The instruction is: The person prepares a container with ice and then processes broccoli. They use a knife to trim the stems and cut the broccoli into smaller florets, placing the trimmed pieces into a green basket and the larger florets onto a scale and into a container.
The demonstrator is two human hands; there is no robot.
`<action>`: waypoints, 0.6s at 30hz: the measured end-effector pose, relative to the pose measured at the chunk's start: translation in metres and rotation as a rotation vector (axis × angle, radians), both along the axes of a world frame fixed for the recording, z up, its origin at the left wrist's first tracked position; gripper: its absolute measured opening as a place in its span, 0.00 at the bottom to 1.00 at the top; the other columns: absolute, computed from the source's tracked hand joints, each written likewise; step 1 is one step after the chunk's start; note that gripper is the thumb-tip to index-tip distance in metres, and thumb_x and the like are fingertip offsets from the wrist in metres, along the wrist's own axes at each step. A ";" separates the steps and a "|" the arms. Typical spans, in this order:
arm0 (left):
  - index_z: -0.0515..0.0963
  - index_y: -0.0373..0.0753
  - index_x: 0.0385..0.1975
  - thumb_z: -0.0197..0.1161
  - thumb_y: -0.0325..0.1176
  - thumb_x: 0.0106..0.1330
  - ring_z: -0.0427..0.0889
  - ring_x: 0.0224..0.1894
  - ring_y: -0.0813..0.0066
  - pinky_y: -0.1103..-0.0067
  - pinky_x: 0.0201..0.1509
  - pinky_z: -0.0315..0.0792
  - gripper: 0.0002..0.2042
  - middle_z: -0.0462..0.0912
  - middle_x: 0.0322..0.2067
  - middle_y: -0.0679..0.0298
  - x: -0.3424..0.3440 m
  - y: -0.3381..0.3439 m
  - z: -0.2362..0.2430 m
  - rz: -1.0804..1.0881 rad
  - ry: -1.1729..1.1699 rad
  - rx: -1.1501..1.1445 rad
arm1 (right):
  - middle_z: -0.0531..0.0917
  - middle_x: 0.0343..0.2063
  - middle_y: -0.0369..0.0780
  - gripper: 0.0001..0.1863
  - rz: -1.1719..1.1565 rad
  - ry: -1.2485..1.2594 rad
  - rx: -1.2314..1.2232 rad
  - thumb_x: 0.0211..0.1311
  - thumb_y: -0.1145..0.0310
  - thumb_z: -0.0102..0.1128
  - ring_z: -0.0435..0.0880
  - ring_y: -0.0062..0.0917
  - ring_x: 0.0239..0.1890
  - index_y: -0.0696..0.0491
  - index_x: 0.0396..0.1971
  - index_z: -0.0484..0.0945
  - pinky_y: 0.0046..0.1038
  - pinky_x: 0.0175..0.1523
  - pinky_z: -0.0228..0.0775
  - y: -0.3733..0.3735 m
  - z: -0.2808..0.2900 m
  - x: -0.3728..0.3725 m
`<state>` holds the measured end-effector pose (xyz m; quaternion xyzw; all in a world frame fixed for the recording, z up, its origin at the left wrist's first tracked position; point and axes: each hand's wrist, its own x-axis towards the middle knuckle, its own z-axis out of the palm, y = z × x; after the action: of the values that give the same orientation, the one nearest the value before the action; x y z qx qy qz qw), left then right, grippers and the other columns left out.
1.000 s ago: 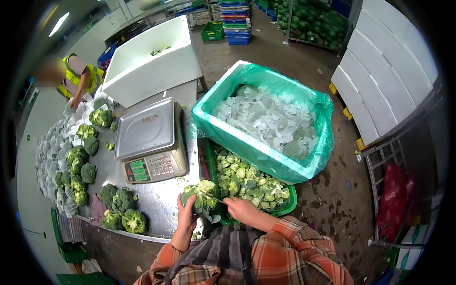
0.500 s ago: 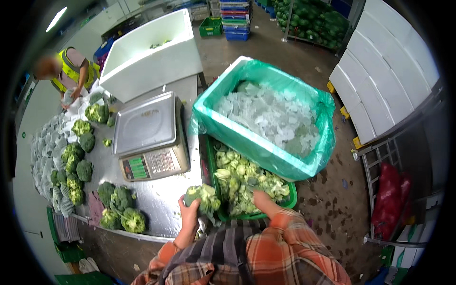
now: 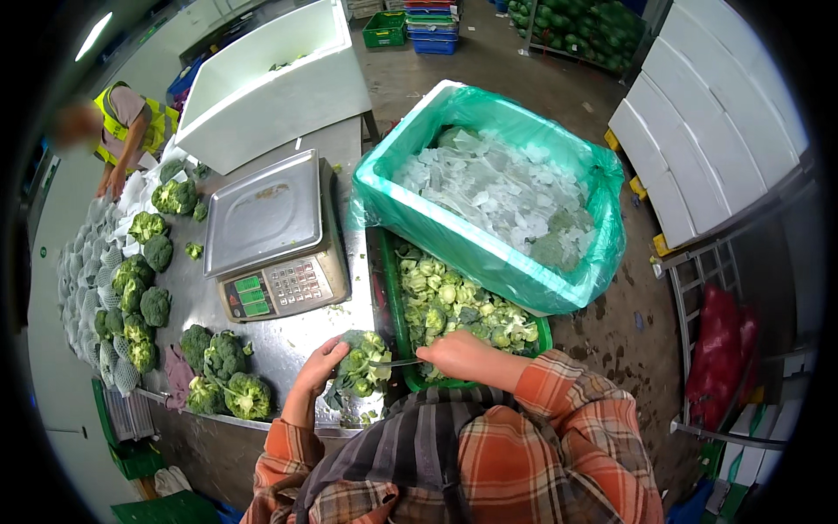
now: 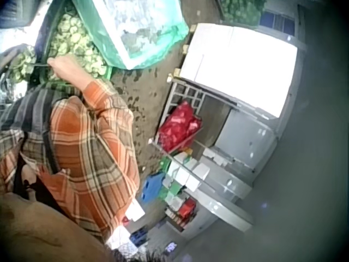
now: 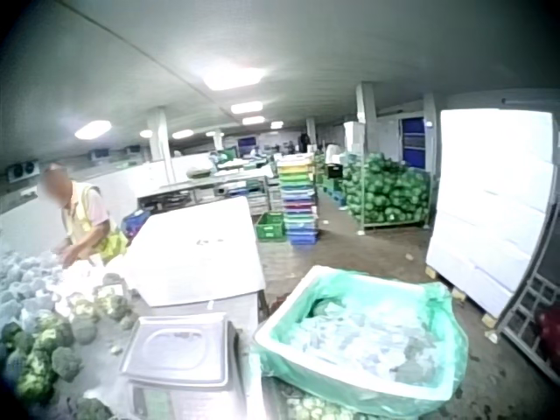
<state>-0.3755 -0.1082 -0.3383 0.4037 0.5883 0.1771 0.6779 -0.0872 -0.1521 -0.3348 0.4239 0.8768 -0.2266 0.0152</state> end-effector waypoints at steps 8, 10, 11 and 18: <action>0.71 0.28 0.49 0.59 0.53 0.59 0.77 0.37 0.71 0.77 0.41 0.71 0.31 0.80 0.38 0.55 0.014 0.006 -0.023 -0.012 0.121 0.186 | 0.78 0.22 0.44 0.10 -0.235 -0.121 0.001 0.47 0.75 0.54 0.81 0.36 0.26 0.55 0.33 0.72 0.34 0.26 0.74 -0.014 0.008 -0.023; 0.74 0.24 0.43 0.59 0.51 0.60 0.79 0.37 0.66 0.74 0.44 0.71 0.29 0.81 0.35 0.48 0.018 0.007 -0.031 -0.007 0.205 0.350 | 0.78 0.23 0.45 0.09 -0.216 -0.085 0.015 0.49 0.75 0.52 0.81 0.37 0.26 0.55 0.33 0.71 0.34 0.26 0.74 -0.006 -0.006 -0.019; 0.74 0.24 0.43 0.59 0.50 0.60 0.79 0.37 0.64 0.73 0.45 0.71 0.29 0.81 0.35 0.47 0.020 0.005 -0.032 -0.001 0.231 0.338 | 0.78 0.22 0.45 0.10 -0.245 -0.059 0.021 0.49 0.75 0.52 0.81 0.38 0.26 0.55 0.34 0.71 0.35 0.26 0.74 -0.007 -0.011 -0.018; 0.69 0.23 0.47 0.55 0.47 0.64 0.77 0.44 0.63 0.75 0.48 0.69 0.27 0.78 0.40 0.46 0.015 -0.013 -0.036 0.005 0.247 0.424 | 0.80 0.28 0.49 0.11 -0.779 0.360 -0.143 0.55 0.73 0.50 0.81 0.40 0.30 0.56 0.39 0.73 0.37 0.36 0.73 0.011 -0.072 0.017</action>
<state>-0.3601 -0.1210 -0.3744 0.5543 0.6173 0.2475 0.5005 -0.0702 -0.1415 -0.4066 0.6745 0.6223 -0.3459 -0.1955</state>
